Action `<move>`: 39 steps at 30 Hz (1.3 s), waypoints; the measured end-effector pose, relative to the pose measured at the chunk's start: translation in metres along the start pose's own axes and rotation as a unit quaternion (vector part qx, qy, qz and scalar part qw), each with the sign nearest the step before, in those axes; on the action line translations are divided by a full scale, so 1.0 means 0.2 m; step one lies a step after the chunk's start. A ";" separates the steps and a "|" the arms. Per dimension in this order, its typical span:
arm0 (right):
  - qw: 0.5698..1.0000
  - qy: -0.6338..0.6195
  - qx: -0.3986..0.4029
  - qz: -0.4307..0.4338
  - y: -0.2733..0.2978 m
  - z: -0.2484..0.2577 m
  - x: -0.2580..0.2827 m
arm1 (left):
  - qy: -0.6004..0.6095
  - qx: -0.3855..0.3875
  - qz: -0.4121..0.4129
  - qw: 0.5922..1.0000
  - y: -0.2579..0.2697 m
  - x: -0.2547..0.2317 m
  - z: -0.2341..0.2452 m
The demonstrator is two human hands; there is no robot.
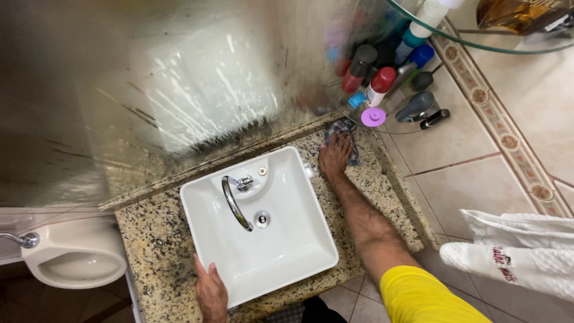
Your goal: The person wipes the granite countertop around a white sink using a checkered cloth. They then pick up various toiletries, including bottles, jars, and tubes, from a nearby surface and wipe them individually before placing them back on the counter.
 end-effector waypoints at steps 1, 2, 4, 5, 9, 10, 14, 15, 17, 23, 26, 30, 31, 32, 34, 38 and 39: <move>0.999 -0.009 0.041 0.028 0.04 -0.02 0.03 | 0.011 0.001 -0.009 1.000 -0.01 -0.01 0.01; 0.995 -0.013 0.081 0.057 0.09 -0.02 0.03 | 0.002 0.003 -0.014 1.000 -0.01 0.00 0.00; 0.969 -0.038 0.145 0.197 0.26 -0.04 0.21 | -0.014 0.004 -0.017 1.000 -0.02 0.02 0.00; 0.957 -0.055 0.160 0.234 0.33 -0.02 0.26 | -0.007 -0.004 -0.035 0.999 -0.01 0.01 0.00; 0.919 -0.144 0.194 0.311 0.59 0.14 0.30 | 0.014 -0.014 -0.082 0.996 -0.02 -0.03 0.00; 0.915 -0.167 0.193 0.313 0.65 0.20 0.27 | 0.020 -0.010 -0.088 0.996 -0.01 -0.03 0.00; 0.899 -0.058 0.322 0.289 1.03 0.38 -0.07 | 0.023 0.005 -0.099 0.995 -0.01 -0.01 -0.02; 0.889 -0.034 0.371 0.267 1.12 0.43 -0.20 | 0.027 0.002 -0.104 0.994 -0.02 -0.01 -0.02; 0.903 0.027 0.351 0.247 1.13 0.53 -0.48 | 0.032 0.003 -0.095 0.995 -0.02 0.03 -0.01; 0.999 -0.014 0.019 -0.033 1.17 0.70 -0.92 | 0.106 -0.017 -0.131 0.986 0.00 0.07 -0.03; 0.984 0.021 -0.073 -0.160 1.40 0.63 -0.79 | 0.169 -0.006 -0.089 0.982 -0.02 0.15 -0.05; 0.940 0.339 -0.036 -0.010 1.78 0.48 -0.23 | 0.257 0.025 0.014 0.966 0.06 0.34 -0.12; 0.957 0.270 0.108 -0.007 1.92 0.33 -0.13 | 0.264 0.047 0.067 0.961 0.08 0.43 -0.15; 0.948 0.193 0.254 0.000 2.15 0.19 0.01 | 0.267 0.042 0.036 0.962 0.11 0.48 -0.14; 0.994 -0.061 0.056 -0.067 2.23 0.31 0.29 | 0.272 0.031 -0.026 0.961 0.21 0.59 -0.11; 0.983 -0.079 0.156 0.047 2.52 0.29 0.54 | 0.177 0.061 0.007 0.982 0.36 1.01 -0.02; 0.981 -0.071 0.173 0.044 2.54 0.29 0.48 | 0.141 0.066 0.029 0.987 0.37 1.13 0.01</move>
Point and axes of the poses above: each hand's wrist, its own y-axis away from the middle knuckle, its own z-axis out of the back of the hand, x = y × z, the point moved 10 cm from there along -y, towards the middle knuckle, and after that the axes turned 12 degrees about -x, right-handed, at the moved point
